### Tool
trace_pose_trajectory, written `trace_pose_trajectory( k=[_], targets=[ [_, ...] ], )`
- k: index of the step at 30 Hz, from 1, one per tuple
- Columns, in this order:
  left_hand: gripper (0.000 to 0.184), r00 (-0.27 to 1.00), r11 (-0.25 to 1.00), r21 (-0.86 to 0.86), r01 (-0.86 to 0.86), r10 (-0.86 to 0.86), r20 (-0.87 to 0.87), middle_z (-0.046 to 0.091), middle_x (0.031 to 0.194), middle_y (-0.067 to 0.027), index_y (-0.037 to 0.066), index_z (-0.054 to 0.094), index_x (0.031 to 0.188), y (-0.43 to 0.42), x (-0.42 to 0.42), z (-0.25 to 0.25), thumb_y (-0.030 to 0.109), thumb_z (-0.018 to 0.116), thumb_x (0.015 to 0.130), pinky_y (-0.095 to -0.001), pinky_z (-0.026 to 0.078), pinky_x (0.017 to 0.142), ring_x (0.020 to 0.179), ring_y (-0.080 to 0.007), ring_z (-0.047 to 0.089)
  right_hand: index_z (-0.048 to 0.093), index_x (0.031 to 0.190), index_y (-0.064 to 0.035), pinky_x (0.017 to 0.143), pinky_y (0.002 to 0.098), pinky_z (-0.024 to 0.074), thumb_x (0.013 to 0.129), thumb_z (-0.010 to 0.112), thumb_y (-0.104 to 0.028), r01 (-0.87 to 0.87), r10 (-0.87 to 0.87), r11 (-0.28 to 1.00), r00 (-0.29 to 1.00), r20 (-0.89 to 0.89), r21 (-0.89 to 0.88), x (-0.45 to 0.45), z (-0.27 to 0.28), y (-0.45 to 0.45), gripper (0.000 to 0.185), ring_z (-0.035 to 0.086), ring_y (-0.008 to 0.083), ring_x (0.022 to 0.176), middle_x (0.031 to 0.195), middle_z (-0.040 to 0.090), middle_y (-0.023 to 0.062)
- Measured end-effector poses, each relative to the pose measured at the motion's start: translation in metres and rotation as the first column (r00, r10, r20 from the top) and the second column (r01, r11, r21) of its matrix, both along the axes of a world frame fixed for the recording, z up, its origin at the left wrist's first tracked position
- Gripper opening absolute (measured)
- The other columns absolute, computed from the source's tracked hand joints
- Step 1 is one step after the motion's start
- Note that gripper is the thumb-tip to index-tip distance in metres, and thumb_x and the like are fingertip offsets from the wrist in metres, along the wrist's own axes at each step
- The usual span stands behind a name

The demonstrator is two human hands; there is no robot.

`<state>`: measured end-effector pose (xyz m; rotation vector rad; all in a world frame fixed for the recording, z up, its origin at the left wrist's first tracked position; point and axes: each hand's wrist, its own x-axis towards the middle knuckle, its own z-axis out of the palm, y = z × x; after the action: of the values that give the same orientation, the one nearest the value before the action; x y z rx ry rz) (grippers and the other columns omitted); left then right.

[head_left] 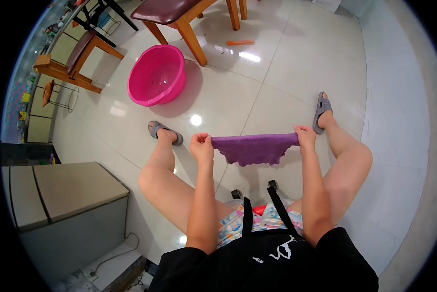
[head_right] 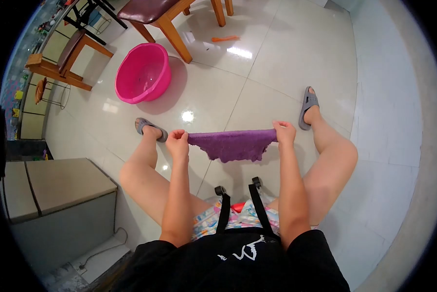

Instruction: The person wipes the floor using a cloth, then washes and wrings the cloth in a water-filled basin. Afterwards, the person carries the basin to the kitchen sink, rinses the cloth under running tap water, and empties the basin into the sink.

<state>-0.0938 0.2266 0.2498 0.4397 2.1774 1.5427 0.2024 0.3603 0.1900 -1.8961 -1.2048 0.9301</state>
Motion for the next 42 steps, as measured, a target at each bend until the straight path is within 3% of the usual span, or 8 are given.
trace_pose_trajectory(
  k=[3,12,18,22,26,30,34,42],
  targets=[
    [0.008,0.997,0.998,-0.016,0.059,-0.060,-0.051,0.056,0.069,-0.0024,0.000,0.058,0.079,-0.002,-0.003,-0.004,-0.002,0.061,0.072,-0.0234,0.044,0.059,0.062,-0.0101,0.051,0.057,0.096,0.0009,0.057,0.0298,0.0462,0.065,0.068,-0.009,-0.059,-0.111,0.949,0.858,-0.502,-0.310,0.000,0.007,-0.001,0.035,0.058,0.0167,0.066,0.074,0.060,0.0086],
    [0.009,0.977,0.972,-0.148,-0.184,0.197,0.081,0.053,0.066,-0.0023,0.001,0.055,0.073,-0.048,-0.001,-0.064,0.001,0.060,0.066,-0.0239,0.040,0.054,0.058,-0.0103,0.048,0.054,0.096,-0.0018,0.058,0.0298,0.0474,0.057,0.066,-0.006,-0.206,0.188,0.930,0.978,-0.087,-0.306,0.011,-0.021,-0.036,0.041,0.057,0.0179,0.065,0.077,0.059,0.0109],
    [0.010,0.826,0.857,-0.439,-0.269,0.440,0.353,0.043,0.058,-0.0059,0.004,0.044,0.065,-0.108,-0.004,-0.191,-0.001,0.053,0.068,-0.0304,0.028,0.036,0.043,-0.0161,0.041,0.054,0.091,-0.0008,0.059,0.0311,0.0491,0.059,0.065,-0.001,-0.233,0.361,0.854,0.909,0.207,-0.465,0.013,-0.116,-0.075,0.034,0.059,0.0205,0.068,0.081,0.060,0.0130],
    [0.010,0.665,0.824,-0.446,-0.349,0.553,0.502,0.053,0.064,-0.0098,-0.005,0.056,0.078,-0.095,0.014,-0.223,-0.001,0.052,0.069,-0.0339,0.042,0.055,0.061,-0.0192,0.052,0.056,0.099,-0.0009,0.074,0.0347,0.0486,0.065,0.063,-0.012,-0.227,0.359,0.857,0.907,0.219,-0.463,-0.010,-0.201,-0.087,0.036,0.061,0.0264,0.083,0.092,0.061,0.0174],
    [0.030,0.999,0.883,-0.468,0.022,0.000,0.048,0.061,0.090,-0.0185,-0.002,0.058,0.102,-0.087,0.031,-0.265,0.002,0.051,0.072,-0.0351,0.047,0.070,0.078,-0.0291,0.059,0.056,0.104,-0.0020,0.091,0.0400,0.0411,0.074,0.058,-0.017,-0.173,0.362,0.858,0.871,0.332,-0.483,-0.049,-0.167,-0.101,0.033,0.051,0.0325,0.106,0.111,0.056,0.0194],
    [0.044,0.721,0.664,-0.531,0.526,-0.680,-0.137,0.050,0.120,-0.0226,0.008,0.055,0.115,-0.098,0.063,-0.281,0.008,0.057,0.072,-0.0416,0.040,0.092,0.107,-0.0394,0.050,0.044,0.122,-0.0022,0.101,0.0421,0.0303,0.078,0.056,-0.021,-0.212,0.364,0.855,0.895,0.258,-0.474,-0.060,-0.208,-0.155,0.049,0.036,0.0366,0.122,0.132,0.037,0.0233],
    [0.057,0.516,0.237,-0.801,0.549,-0.851,0.102,0.023,0.143,-0.0164,0.017,0.042,0.131,-0.092,0.091,-0.251,0.013,0.056,0.076,-0.0448,0.029,0.102,0.129,-0.0375,0.025,0.020,0.138,-0.0026,0.105,0.0487,0.0197,0.084,0.050,-0.038,-0.149,0.416,0.761,0.859,0.299,-0.632,-0.084,-0.211,-0.185,0.071,0.015,0.0357,0.134,0.144,0.014,0.0245],
    [0.057,0.175,-0.038,-0.783,0.621,-0.967,0.186,0.013,0.148,-0.0106,0.022,0.029,0.138,-0.033,0.153,-0.262,0.013,0.045,0.084,-0.0426,0.027,0.102,0.131,-0.0258,0.024,0.007,0.137,0.0070,0.107,0.0521,0.0065,0.085,0.044,-0.049,0.186,0.150,0.892,0.738,0.658,-0.412,-0.035,-0.265,-0.047,0.085,0.000,0.0423,0.134,0.142,0.000,0.0327]
  ],
)
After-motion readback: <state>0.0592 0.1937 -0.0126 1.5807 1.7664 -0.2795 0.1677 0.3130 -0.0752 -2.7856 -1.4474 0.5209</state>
